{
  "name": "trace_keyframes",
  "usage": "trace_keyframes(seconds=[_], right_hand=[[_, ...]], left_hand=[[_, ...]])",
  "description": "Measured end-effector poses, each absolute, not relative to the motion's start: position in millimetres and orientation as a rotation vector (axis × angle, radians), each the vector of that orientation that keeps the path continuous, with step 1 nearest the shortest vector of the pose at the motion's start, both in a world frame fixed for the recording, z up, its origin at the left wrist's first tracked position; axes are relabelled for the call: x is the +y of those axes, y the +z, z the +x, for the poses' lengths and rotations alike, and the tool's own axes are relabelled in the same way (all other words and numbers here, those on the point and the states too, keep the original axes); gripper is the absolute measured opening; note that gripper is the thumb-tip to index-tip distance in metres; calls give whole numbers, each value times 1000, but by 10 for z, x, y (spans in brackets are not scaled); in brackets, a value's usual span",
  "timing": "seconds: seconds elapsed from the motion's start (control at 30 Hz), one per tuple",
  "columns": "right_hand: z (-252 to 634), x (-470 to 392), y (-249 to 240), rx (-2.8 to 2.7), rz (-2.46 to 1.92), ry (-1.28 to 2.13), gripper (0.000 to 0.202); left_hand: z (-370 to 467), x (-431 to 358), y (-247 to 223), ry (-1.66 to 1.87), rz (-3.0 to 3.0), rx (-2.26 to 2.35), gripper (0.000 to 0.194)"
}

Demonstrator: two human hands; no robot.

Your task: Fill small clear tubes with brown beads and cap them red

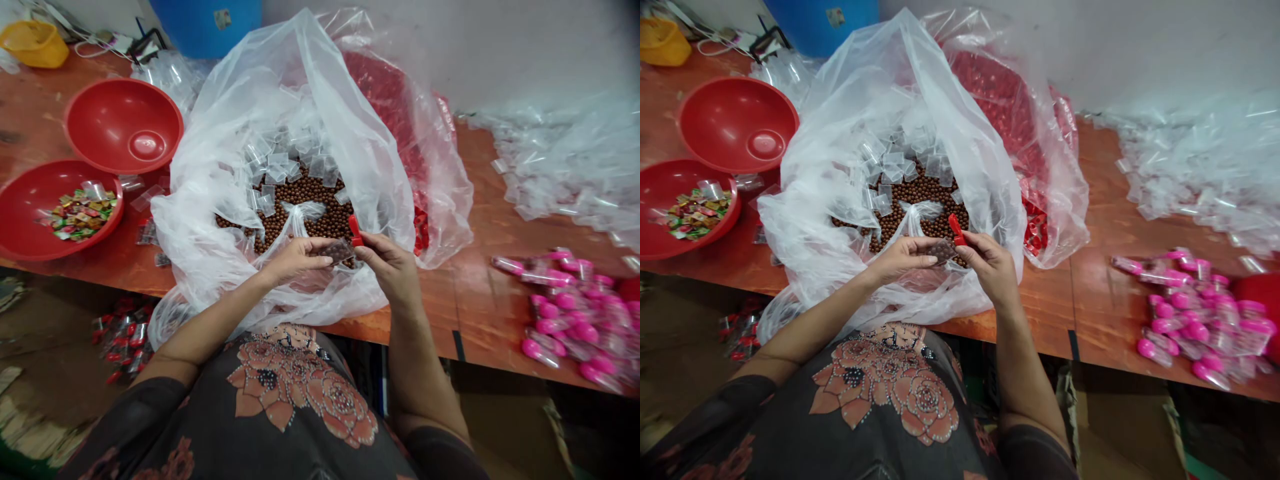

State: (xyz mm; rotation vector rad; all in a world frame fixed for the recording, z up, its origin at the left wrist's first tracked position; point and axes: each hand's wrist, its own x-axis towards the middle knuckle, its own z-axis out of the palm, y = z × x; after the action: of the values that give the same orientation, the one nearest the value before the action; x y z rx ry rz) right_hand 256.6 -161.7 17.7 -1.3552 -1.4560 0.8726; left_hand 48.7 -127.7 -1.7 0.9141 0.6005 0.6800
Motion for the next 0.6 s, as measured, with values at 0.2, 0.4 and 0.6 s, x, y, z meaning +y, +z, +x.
trace_keyframes(seconds=[0.2,0.4,0.6], right_hand=[[2458,-1682,208,-1629,-1374,682,27],[2297,-1785,160,-1592,-1454,517,28],[2235,-1819,82,-1480,-1443,536,27]], left_hand=[[529,-1310,-101,782,1158,744,41],[562,-1356,-159,806,1182,800,40],[577,-1421,-155,848,1214,812,43]])
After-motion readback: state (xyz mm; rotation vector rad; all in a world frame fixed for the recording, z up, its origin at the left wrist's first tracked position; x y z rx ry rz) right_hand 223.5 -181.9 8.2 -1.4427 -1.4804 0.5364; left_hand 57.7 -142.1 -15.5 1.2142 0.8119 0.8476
